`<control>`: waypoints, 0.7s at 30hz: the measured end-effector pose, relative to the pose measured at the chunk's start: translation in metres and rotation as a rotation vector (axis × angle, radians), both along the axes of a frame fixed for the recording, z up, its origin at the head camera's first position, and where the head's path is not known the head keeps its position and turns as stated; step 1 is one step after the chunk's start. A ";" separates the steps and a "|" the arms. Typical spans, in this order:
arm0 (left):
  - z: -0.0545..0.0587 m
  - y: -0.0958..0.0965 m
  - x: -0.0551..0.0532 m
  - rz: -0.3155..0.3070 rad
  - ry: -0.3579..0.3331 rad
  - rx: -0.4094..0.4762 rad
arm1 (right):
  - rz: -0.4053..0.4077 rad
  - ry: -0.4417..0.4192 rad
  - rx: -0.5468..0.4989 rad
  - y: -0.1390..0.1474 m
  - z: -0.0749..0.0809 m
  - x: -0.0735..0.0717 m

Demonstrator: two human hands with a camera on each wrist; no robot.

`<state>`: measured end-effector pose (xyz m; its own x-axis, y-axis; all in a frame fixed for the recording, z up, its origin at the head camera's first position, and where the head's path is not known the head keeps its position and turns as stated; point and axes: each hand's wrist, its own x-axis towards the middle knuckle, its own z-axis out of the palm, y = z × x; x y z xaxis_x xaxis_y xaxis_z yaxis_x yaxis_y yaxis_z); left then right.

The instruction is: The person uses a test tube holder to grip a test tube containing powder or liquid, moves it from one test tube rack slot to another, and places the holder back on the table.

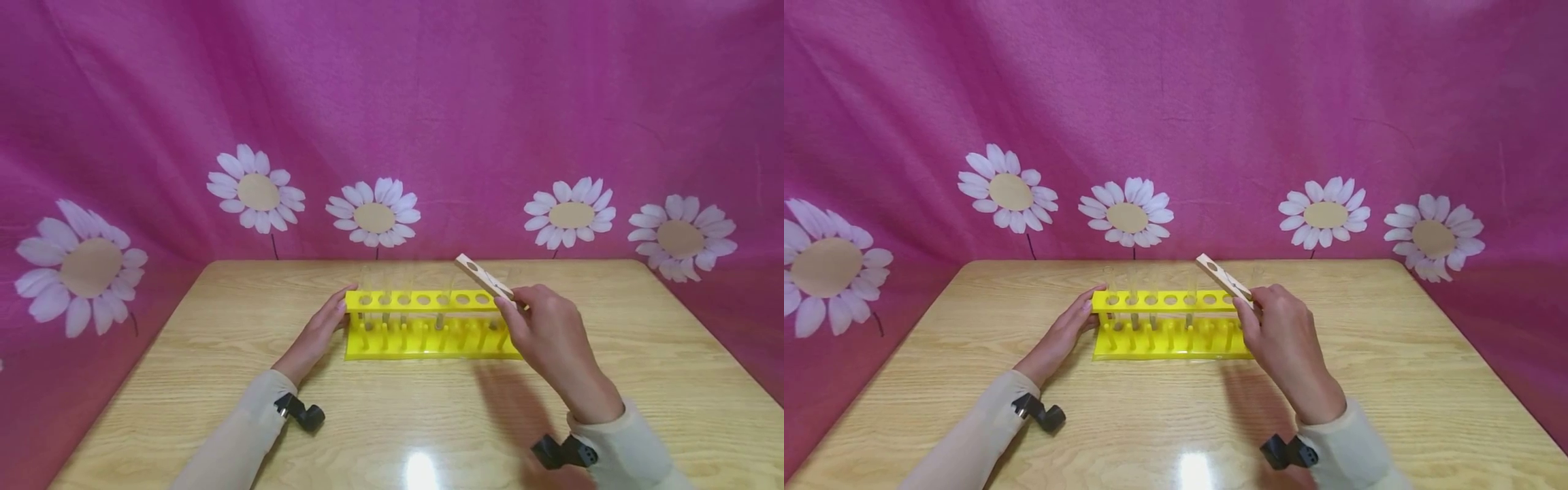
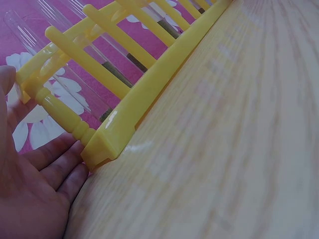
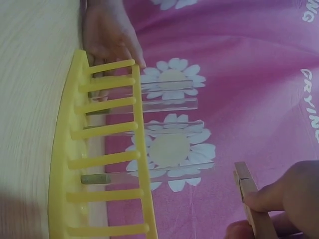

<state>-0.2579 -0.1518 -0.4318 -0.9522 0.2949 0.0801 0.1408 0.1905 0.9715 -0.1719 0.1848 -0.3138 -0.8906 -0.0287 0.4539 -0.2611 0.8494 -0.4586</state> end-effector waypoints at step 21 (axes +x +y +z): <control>0.002 0.001 0.001 0.010 -0.012 -0.017 | 0.052 0.033 0.032 -0.011 0.001 -0.010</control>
<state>-0.2573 -0.1508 -0.4301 -0.9559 0.2867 0.0635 0.1270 0.2085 0.9697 -0.1819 0.1736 -0.3133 -0.8720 -0.0893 0.4812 -0.3198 0.8482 -0.4221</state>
